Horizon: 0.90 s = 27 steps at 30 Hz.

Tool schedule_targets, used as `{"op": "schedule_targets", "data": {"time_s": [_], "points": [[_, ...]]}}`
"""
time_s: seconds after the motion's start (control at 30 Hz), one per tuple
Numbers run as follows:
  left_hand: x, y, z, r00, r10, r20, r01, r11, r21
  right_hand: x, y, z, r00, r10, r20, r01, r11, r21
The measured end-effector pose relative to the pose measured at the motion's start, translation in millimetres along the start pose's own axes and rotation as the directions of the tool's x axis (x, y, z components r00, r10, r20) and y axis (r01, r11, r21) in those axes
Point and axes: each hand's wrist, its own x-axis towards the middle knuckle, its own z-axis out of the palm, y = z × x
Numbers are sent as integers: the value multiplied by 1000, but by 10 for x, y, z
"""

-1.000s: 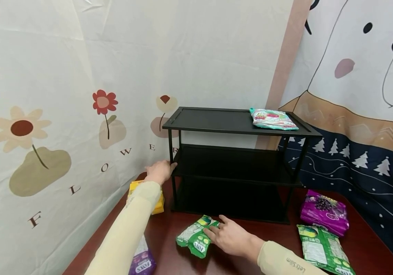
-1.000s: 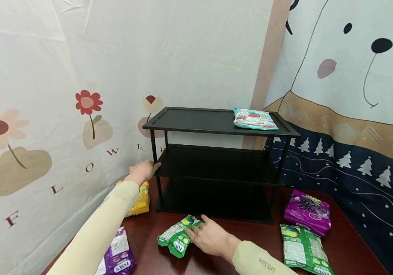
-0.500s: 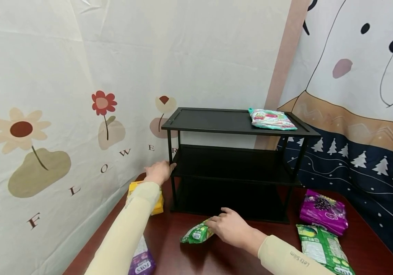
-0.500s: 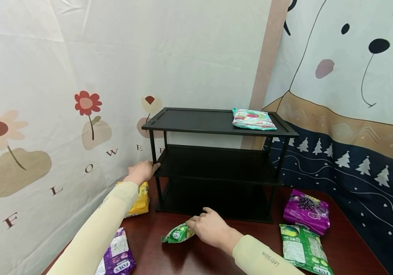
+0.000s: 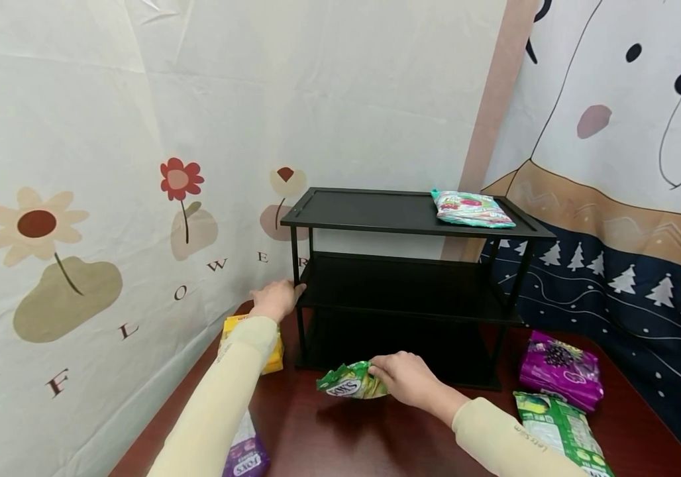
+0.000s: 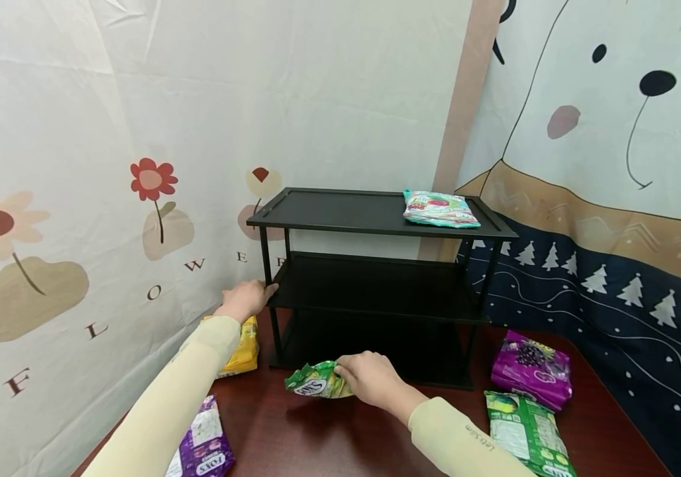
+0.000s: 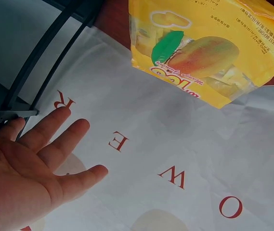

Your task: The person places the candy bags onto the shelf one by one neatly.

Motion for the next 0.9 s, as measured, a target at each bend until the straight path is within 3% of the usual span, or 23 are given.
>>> {"op": "schedule_targets", "data": {"time_s": [0.2,0.53,0.9], "points": [[-7,-1,-8,1000,2,2,-2,1000,-5,17,-6,-65,999,46,-25,-44,997,56],[-3,-10,12,1000,2,4,-2,1000,-2,20,11,-74,992,125,0,-124,981,150],[-2,7,15,1000,-15,0,15,1000,-2,11,45,-82,972,229,49,-231,907,352]]}}
